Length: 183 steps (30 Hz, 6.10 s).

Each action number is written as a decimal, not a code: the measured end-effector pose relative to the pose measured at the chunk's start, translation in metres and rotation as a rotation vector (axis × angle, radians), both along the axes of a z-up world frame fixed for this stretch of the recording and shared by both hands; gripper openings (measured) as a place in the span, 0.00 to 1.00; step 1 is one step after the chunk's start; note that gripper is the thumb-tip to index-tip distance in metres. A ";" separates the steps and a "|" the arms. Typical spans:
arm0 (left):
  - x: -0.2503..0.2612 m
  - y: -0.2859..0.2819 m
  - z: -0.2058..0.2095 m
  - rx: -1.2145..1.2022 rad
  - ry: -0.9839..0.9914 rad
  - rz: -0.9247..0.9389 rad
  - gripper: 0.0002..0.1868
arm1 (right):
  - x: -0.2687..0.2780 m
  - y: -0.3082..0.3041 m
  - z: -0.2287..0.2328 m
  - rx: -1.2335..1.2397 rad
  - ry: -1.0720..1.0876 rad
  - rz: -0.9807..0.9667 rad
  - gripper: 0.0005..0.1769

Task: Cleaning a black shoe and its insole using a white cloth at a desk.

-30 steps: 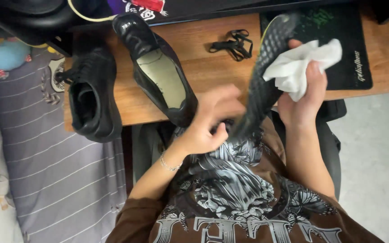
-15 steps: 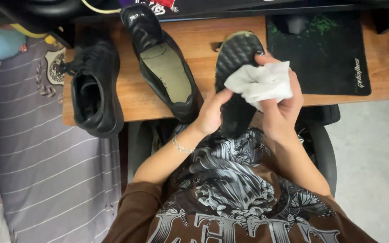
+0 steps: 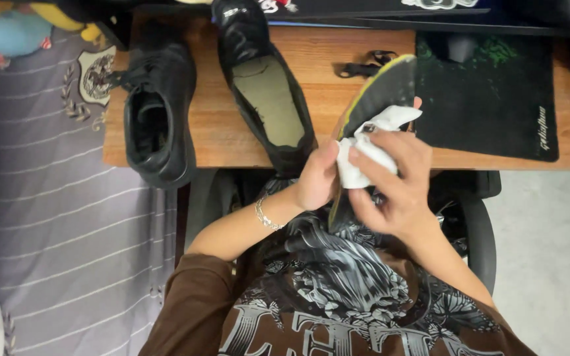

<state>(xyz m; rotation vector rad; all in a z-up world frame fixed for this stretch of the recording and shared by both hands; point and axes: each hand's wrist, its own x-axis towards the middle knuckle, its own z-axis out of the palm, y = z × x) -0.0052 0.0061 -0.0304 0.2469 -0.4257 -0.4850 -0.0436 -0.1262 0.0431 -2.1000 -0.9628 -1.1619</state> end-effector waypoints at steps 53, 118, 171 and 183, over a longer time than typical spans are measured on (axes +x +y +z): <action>-0.008 0.019 0.069 -0.134 0.211 0.113 0.34 | -0.006 0.018 0.026 -0.018 0.200 -0.041 0.10; -0.045 0.055 0.154 0.268 0.219 0.611 0.12 | -0.056 0.052 0.040 -0.028 0.256 0.267 0.07; -0.030 0.045 0.068 0.467 -0.450 0.187 0.31 | 0.018 -0.008 0.061 0.030 -0.351 -0.166 0.03; -0.022 0.041 0.080 0.447 -0.258 0.175 0.27 | 0.032 -0.015 0.071 0.092 -0.266 -0.192 0.07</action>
